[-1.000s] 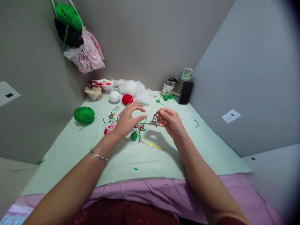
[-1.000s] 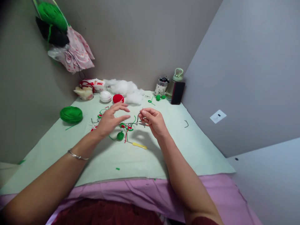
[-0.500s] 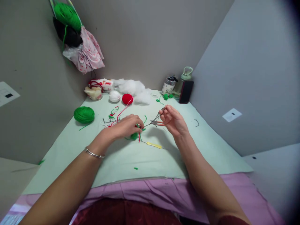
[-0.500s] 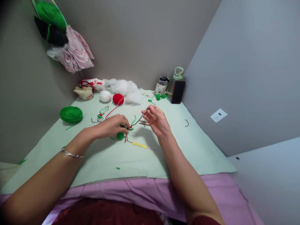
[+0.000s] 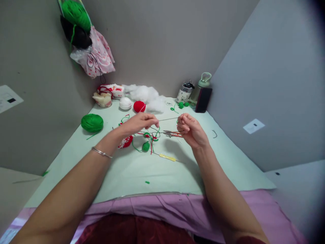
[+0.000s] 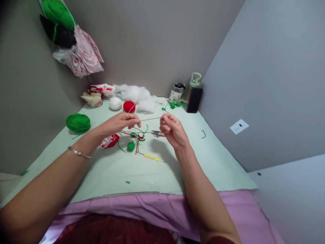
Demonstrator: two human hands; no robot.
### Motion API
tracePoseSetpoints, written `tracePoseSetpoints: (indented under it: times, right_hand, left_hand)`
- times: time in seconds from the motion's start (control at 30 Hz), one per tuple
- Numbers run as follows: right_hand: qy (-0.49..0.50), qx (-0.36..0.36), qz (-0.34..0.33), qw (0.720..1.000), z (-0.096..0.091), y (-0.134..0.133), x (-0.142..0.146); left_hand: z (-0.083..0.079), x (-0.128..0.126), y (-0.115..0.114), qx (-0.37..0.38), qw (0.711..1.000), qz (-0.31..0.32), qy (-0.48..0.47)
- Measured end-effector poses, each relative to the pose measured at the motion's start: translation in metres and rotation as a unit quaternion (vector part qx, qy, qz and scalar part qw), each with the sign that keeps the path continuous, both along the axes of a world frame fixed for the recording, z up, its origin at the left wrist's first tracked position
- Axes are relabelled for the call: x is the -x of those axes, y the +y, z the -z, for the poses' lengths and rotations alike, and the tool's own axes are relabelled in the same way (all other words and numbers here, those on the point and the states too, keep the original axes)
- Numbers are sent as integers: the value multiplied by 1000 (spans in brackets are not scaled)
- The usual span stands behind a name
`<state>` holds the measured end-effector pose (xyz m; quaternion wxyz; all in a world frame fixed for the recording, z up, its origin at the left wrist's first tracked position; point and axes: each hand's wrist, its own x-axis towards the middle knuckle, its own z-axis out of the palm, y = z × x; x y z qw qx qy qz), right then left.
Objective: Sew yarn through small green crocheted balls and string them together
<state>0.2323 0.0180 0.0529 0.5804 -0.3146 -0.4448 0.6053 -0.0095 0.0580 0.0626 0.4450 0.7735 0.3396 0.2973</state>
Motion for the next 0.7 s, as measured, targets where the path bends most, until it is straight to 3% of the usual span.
tracePoseSetpoints:
  times: [0.17, 0.33, 0.5, 0.6, 0.7]
  right_hand:
    - [77, 0, 53, 996, -2, 9, -18]
    - [113, 3, 90, 990, 3, 19, -31]
    - [80, 6, 159, 984, 8, 27, -40]
    - [69, 11, 167, 983, 9, 27, -37]
    - [42, 8, 129, 991, 6, 20, -27]
  left_hand:
    - [-19, 65, 15, 40, 998, 1, 52]
    - [-18, 106, 23, 13, 995, -91, 45]
    - [-8, 122, 20, 62, 992, -113, -13]
    - [-5, 119, 18, 79, 986, -122, -83]
    - [-7, 113, 22, -11, 964, -214, -157]
